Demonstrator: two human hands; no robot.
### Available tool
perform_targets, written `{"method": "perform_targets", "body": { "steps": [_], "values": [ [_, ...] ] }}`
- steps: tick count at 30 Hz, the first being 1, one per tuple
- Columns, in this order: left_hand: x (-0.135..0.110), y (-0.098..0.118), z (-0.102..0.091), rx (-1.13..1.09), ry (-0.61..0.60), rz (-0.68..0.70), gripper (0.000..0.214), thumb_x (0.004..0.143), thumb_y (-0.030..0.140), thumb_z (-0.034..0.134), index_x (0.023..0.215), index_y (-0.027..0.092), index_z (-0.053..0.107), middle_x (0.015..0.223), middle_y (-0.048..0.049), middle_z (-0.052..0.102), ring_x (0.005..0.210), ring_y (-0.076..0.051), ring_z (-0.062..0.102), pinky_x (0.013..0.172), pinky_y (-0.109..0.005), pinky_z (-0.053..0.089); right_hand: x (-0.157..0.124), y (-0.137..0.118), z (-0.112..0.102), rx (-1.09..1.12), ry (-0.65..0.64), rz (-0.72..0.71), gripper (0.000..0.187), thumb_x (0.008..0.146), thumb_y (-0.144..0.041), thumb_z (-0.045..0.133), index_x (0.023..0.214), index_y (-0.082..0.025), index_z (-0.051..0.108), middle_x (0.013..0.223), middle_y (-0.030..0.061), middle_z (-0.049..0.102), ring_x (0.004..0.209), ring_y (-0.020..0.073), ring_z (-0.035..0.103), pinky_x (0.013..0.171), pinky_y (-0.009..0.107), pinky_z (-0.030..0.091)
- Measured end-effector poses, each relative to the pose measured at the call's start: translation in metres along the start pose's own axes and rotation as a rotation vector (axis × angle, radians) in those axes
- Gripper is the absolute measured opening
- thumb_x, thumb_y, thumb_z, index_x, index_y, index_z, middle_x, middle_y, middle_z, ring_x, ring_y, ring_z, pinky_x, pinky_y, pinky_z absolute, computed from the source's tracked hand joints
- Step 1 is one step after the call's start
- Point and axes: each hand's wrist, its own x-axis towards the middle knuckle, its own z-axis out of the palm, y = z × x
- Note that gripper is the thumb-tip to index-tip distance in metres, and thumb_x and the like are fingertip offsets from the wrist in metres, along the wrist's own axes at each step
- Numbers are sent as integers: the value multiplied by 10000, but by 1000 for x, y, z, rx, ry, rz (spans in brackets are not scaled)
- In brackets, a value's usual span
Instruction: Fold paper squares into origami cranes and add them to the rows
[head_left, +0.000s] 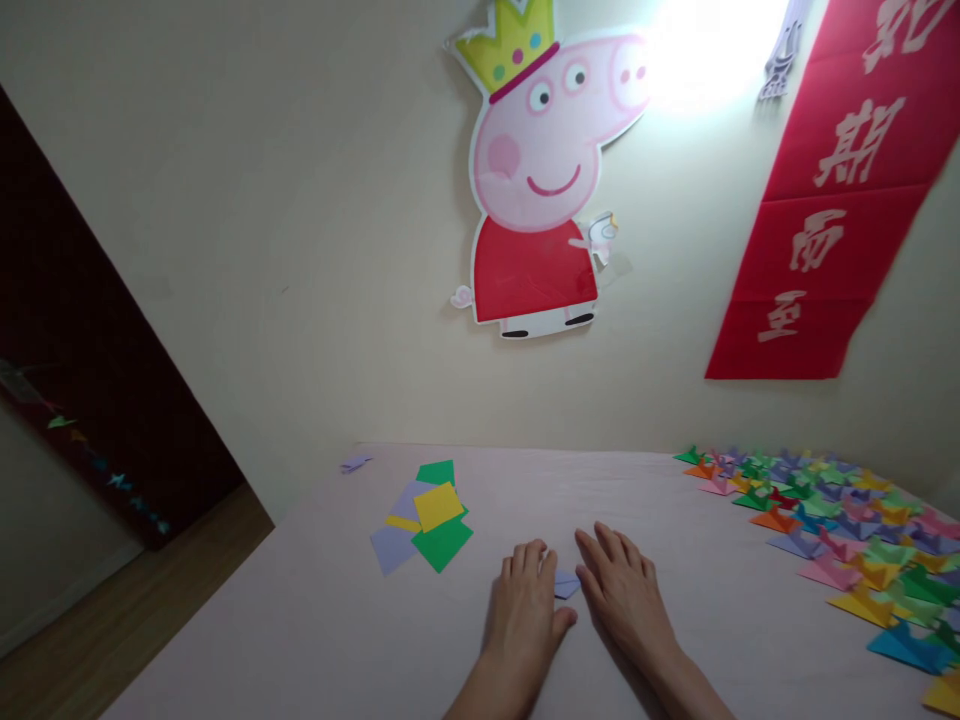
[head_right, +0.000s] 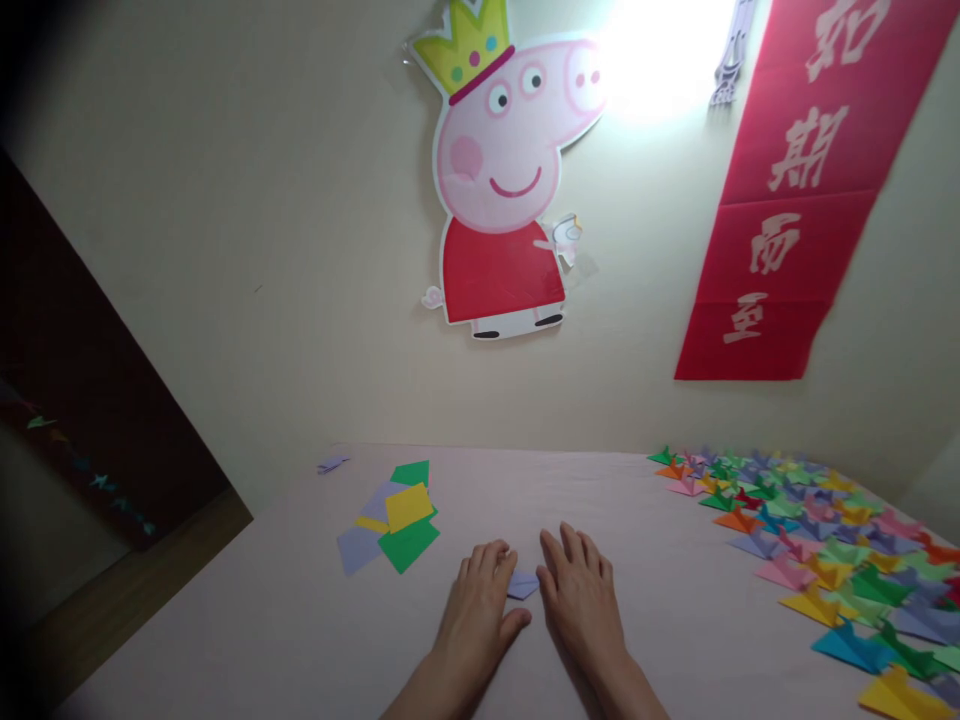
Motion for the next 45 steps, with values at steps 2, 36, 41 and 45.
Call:
{"method": "perform_targets", "body": {
  "steps": [2, 36, 41, 45],
  "values": [
    [10, 3, -2, -16, -24, 6, 340, 812, 251, 715, 1141, 205, 643, 1214, -68, 598, 1116, -272, 515, 950, -391, 427, 0, 0, 0, 9, 7, 3, 390, 900, -257, 472, 1264, -260, 611, 1370, 101, 572, 1250, 307, 489, 969, 455, 417],
    [13, -17, 7, -338, 122, 96, 111, 876, 101, 614, 886, 212, 618, 922, 14, 647, 896, -183, 542, 814, -306, 375, 10, 1, -29, 523, -233, -215, 71, 861, -235, 559, 844, -239, 628, 948, 28, 650, 930, 212, 562, 846, 343, 436],
    [12, -16, 6, -318, 137, 106, 99, 885, 164, 637, 958, 229, 628, 940, 14, 650, 918, -190, 542, 819, -315, 379, 11, 5, -24, 574, -200, -206, 155, 902, -247, 526, 779, -235, 620, 853, 16, 649, 868, 199, 567, 825, 334, 450],
    [12, -16, 4, -287, 148, 83, 88, 894, 154, 623, 830, 215, 619, 875, 23, 637, 884, -179, 534, 792, -310, 374, 11, 5, -25, 631, -196, -187, 194, 911, -272, 522, 746, -231, 616, 811, 12, 639, 841, 196, 564, 818, 333, 456]
  ]
}}
